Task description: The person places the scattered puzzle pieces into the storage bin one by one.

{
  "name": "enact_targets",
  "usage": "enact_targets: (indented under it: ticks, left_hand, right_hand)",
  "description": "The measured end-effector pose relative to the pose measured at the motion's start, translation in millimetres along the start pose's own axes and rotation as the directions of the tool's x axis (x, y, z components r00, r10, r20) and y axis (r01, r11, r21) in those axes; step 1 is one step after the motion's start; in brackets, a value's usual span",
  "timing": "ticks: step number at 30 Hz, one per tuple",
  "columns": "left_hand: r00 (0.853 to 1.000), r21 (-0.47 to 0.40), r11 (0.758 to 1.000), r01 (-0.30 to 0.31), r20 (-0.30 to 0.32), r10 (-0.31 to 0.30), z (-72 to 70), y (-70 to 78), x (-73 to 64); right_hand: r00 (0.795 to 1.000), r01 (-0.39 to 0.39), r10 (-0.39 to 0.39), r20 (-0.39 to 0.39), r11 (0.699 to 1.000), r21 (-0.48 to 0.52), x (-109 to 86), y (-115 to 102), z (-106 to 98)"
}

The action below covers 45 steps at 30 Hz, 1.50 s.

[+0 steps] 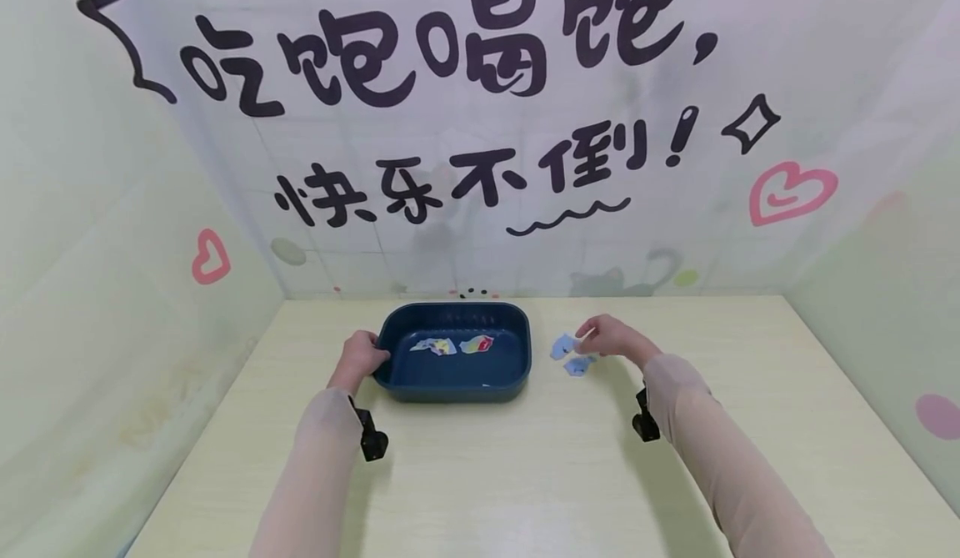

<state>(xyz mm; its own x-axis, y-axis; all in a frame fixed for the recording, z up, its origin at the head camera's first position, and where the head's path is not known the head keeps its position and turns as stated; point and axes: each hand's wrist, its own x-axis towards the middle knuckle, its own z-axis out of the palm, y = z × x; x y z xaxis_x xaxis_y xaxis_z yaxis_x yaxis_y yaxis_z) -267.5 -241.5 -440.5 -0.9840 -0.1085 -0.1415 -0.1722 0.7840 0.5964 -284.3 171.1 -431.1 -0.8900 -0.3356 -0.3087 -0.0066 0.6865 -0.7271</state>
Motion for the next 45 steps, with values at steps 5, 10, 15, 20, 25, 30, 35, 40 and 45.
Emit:
enact_targets:
  ticks: [5,10,15,20,25,30,35,40,45]
  left_hand:
    - [1.000,-0.002,1.000,0.001,-0.002,-0.001,2.3,-2.4,1.0]
    - [1.000,-0.014,1.000,0.008,-0.003,-0.008,2.4,-2.3,0.1]
    - [1.000,-0.018,1.000,0.012,-0.009,-0.012,2.2,-2.0,1.3]
    - [1.000,-0.020,1.000,0.010,-0.013,-0.010,1.9,-1.2,0.9]
    - [1.000,-0.018,1.000,0.013,-0.008,-0.013,1.5,0.2,-1.1]
    - [0.999,-0.011,0.999,0.037,0.003,-0.037,1.4,1.9,-0.9]
    - [0.999,0.001,0.999,0.040,0.003,-0.040,0.1,3.8,-0.9]
    - [0.999,0.002,0.999,0.040,0.010,-0.040,-1.4,4.8,-2.4]
    - [0.999,0.000,0.999,0.042,0.013,-0.042,-0.7,3.2,-2.4]
  right_hand:
    - [1.000,0.014,-0.014,0.000,0.998,-0.066,-3.2,6,3]
    - [1.000,0.019,-0.021,-0.020,0.993,-0.120,-5.7,9,6]
    - [1.000,0.008,-0.012,-0.021,0.987,-0.160,-2.8,15,9]
    - [0.998,0.054,-0.055,-0.004,0.990,-0.134,20.9,45,15]
    - [0.995,0.095,-0.099,-0.014,0.979,-0.180,25.8,50,20]
    - [0.995,0.074,-0.087,-0.045,0.969,-0.237,4.2,23,21]
    - [0.997,0.039,-0.056,-0.054,0.961,-0.273,0.4,17,21]
    - [0.997,0.063,-0.074,-0.038,0.967,-0.246,-3.1,13,19]
    - [0.997,0.080,-0.078,0.019,0.977,-0.199,7.4,25,13]
